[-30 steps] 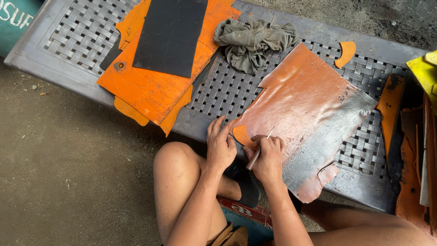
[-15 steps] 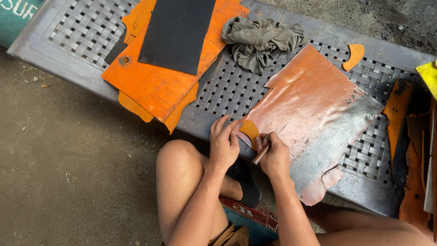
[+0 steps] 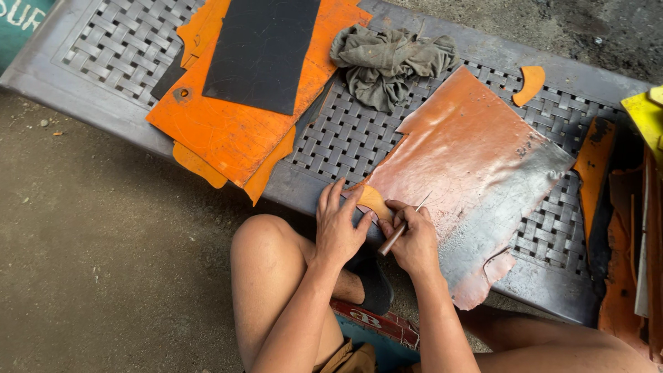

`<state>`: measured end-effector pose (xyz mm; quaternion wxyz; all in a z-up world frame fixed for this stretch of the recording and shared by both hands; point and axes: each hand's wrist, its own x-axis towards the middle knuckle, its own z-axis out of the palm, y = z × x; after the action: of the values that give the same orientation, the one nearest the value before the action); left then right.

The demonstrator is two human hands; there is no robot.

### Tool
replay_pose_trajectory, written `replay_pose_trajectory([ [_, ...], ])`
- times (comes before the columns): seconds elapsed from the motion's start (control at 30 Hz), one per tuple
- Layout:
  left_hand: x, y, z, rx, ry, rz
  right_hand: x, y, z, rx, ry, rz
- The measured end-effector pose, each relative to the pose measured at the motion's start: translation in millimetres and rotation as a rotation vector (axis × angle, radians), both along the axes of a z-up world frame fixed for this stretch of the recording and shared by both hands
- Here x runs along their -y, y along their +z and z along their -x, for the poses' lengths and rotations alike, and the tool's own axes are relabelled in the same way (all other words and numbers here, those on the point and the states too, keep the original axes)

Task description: The person uses a small knife to cut shapes from a large orange sheet of material, following a template held in the left hand. The person repeatedly traces the template outline and cuts out pieces, placing them aside.

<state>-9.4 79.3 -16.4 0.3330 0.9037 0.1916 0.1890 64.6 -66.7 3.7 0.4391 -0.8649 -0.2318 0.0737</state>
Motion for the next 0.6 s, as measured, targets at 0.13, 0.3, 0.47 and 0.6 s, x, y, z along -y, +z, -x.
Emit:
replay_pose_trajectory([
  [0.13,-2,6,1,-0.076,-0.099,-0.154,0,-1,-1,-0.053,-0.031,0.073],
  [0.3,-7,2,-17,-0.265,-0.163,-0.198,12,-22,-1,-0.149,-0.099,-0.077],
  [0.47,-23,-4,-12,-0.158,0.018,0.001,78,-31,-21,-0.206,-0.761,0.006],
  [0.6,-25,-1,6,0.074,0.262,0.121,122,-30,-22,0.135,-0.807,0.138],
])
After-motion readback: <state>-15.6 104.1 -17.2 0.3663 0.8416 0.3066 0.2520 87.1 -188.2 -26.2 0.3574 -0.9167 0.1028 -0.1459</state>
